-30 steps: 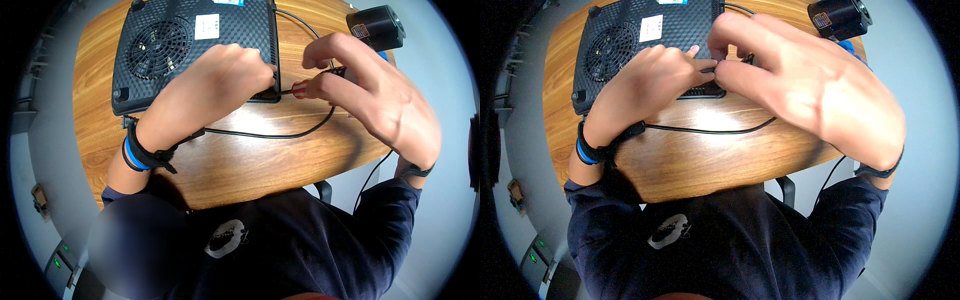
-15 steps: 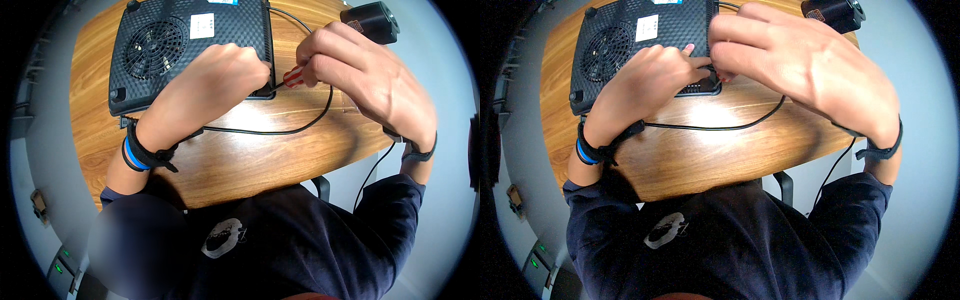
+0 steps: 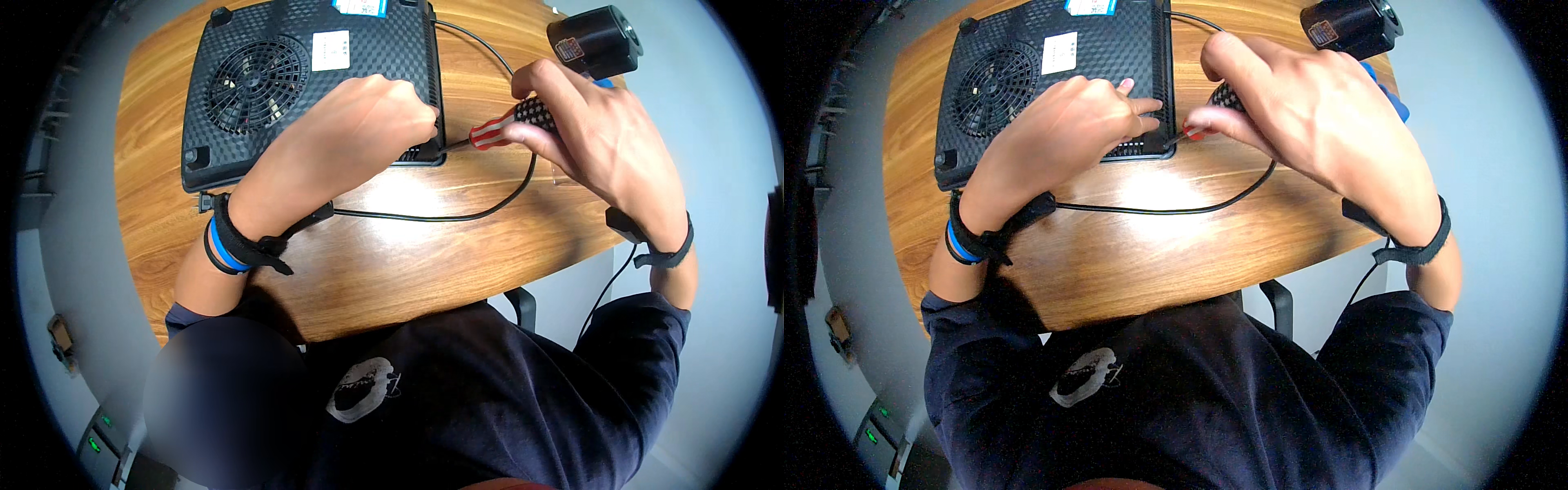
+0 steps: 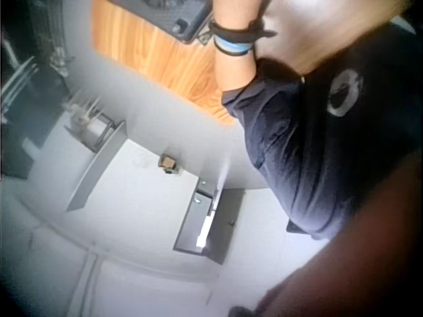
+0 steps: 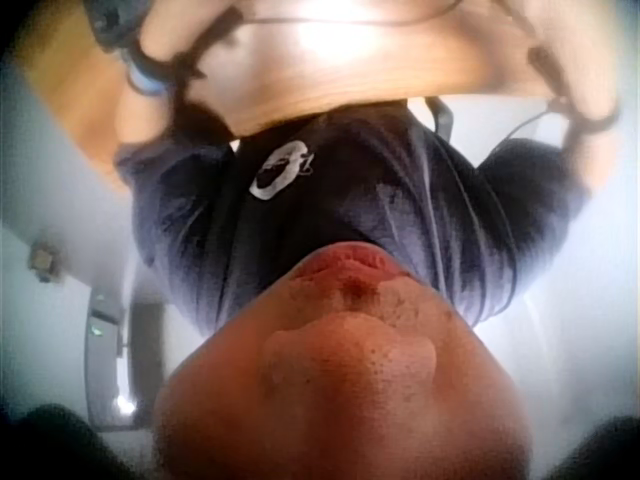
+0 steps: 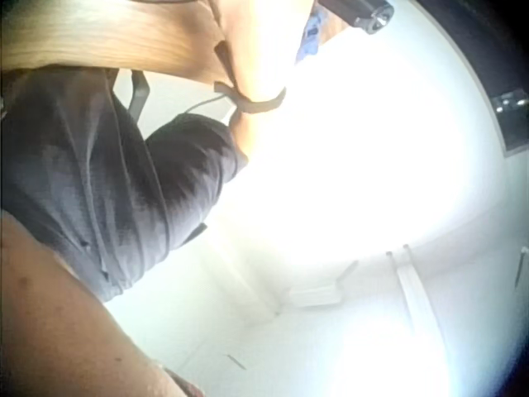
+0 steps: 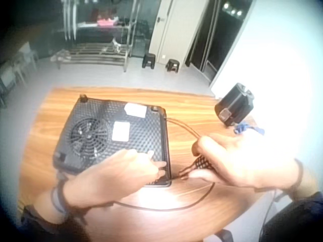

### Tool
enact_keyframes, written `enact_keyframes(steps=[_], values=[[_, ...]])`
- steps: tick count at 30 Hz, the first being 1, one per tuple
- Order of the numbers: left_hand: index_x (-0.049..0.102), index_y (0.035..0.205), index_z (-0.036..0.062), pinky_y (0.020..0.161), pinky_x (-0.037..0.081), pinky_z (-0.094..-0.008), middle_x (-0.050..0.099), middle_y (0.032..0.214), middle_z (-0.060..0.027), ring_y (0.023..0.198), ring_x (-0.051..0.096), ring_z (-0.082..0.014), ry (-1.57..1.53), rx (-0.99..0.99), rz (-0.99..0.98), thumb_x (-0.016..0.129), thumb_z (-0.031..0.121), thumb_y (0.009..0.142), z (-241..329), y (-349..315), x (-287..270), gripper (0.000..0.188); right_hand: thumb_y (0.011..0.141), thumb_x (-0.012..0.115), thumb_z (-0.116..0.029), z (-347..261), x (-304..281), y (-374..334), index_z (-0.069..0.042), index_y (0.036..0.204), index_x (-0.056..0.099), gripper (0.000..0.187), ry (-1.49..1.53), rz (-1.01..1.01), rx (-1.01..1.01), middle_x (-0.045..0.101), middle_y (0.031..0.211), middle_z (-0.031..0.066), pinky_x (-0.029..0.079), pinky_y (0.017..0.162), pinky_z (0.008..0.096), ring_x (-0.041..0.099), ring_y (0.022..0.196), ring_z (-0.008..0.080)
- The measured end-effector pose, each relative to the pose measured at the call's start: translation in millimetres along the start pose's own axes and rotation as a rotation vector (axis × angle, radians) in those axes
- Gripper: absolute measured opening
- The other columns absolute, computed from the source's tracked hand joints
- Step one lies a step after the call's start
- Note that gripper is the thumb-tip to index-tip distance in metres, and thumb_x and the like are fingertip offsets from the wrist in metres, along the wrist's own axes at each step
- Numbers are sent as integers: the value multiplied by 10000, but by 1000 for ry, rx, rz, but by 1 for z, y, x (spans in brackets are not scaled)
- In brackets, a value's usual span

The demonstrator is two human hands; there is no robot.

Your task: The person reassembles a portable induction cooktop by placing the top cover over the internal components and securing it with screws. They then flip the unit over and continue fastening screws on the bottom casing using a screwdriver.

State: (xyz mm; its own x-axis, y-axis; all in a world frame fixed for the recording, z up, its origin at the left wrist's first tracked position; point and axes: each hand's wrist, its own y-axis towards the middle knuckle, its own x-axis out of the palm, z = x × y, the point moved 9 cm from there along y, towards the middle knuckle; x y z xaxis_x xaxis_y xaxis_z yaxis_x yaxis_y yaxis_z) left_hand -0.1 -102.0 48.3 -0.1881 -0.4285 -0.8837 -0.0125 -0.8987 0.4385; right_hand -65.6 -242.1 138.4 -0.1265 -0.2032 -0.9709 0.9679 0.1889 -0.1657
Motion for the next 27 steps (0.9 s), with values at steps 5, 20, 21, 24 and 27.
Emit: enact_keyframes(steps=[5, 20, 21, 24, 27], values=[[830, 1215, 102, 892, 566, -370, 806, 1187, -42, 963, 702, -230, -54, -21, -41, 724, 149, 1024, -6, -3, 10, 223, 1013, 739, -464, -19, -22, 5, -79, 1213, 640, 445, 338, 28, -312, 718, 1219, 68, 630, 786, 403, 766, 1041, 289], [832, 1136, 52, 911, 590, -397, 823, 1135, -116, 970, 728, -271, -122, -3, 37, 749, 132, 998, -3, 0, 1, 180, 974, 854, -358, -17, -11, 17, -33, 1206, 669, 440, 296, 86, -318, 708, 1186, 109, 631, 797, 414, 771, 1004, 309], [834, 1145, 53, 914, 589, -396, 824, 1141, -117, 971, 729, -274, -126, 1, 34, 743, 137, 1004, -4, -1, 1, 188, 975, 853, -360, -18, -7, 19, -31, 1188, 673, 431, 279, 64, -351, 709, 1180, 106, 629, 788, 414, 772, 989, 304], [844, 1160, 47, 927, 604, -404, 832, 1181, -123, 1002, 758, -291, -119, -23, 13, 731, 115, 1004, -6, 0, 3, 204, 1011, 817, -378, -15, -7, 13, -46, 1233, 624, 443, 121, 17, -87, 698, 1126, 116, 622, 766, 460, 771, 915, 351], [857, 1168, 39, 952, 630, -413, 837, 1235, -135, 1071, 794, -309, -112, -60, -105, 722, 68, 991, -6, 9, 8, 224, 1014, 808, -399, -20, -29, 9, -55, 1254, 609, 465, 239, 178, -163, 711, 1114, 125, 619, 763, 474, 766, 904, 372]])
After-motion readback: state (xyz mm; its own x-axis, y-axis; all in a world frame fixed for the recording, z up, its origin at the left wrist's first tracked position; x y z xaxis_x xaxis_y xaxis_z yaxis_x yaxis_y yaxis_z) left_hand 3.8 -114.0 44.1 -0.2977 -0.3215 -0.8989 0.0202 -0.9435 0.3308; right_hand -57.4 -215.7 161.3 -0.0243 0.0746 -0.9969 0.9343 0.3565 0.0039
